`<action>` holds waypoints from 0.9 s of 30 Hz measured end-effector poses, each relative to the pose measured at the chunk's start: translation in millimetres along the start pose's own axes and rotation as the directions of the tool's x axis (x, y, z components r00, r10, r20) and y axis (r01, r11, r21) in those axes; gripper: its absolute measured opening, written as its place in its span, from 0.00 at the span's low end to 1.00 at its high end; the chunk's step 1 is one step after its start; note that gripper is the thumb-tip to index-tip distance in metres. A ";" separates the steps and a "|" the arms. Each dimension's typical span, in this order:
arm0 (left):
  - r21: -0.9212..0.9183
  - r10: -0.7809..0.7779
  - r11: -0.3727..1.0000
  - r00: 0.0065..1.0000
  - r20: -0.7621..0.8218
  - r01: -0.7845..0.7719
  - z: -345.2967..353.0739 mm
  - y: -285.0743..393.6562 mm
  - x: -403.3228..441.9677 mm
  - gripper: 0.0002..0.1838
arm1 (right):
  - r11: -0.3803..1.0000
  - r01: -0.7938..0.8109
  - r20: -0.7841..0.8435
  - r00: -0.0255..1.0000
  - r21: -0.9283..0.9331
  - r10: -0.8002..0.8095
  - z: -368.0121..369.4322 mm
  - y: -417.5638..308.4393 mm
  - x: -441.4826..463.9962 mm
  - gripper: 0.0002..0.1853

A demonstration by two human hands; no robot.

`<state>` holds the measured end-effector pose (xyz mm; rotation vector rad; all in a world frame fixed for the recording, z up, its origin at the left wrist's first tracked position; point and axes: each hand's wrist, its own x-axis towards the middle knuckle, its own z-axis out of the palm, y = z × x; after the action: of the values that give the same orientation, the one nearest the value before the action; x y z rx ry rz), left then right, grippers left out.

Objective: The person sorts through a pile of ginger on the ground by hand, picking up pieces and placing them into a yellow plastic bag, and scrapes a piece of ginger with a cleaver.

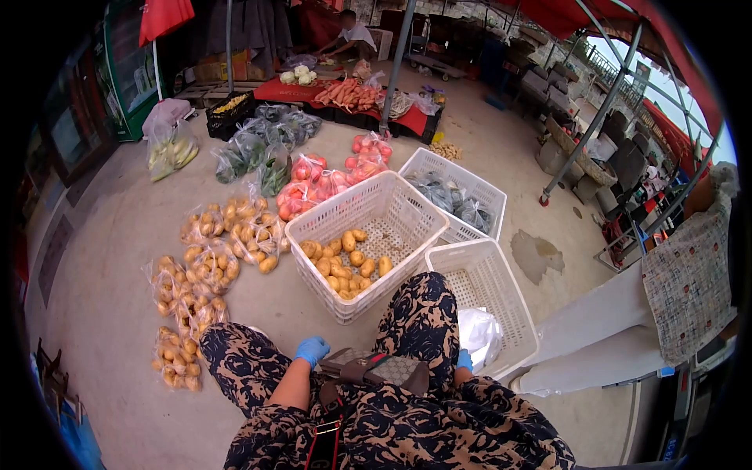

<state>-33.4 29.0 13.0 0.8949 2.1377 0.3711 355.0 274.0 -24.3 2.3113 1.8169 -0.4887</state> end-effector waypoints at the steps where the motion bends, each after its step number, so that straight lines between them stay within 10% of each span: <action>1: -0.008 -0.003 1.000 1.000 -0.006 0.003 -0.6 1.0 -1.8 0.15 | 1.000 -0.016 0.007 1.000 0.003 0.016 1.6 -0.7 2.8 0.15; 27: 0.011 0.015 1.000 1.000 0.013 -0.015 -4.3 2.6 -5.9 0.16 | 1.000 0.020 0.002 1.000 0.017 -0.020 -8.5 -1.5 -7.8 0.15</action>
<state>-32.7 26.9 20.4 0.9176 2.1237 0.3608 353.2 270.0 -13.6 2.3049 1.8434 -0.5119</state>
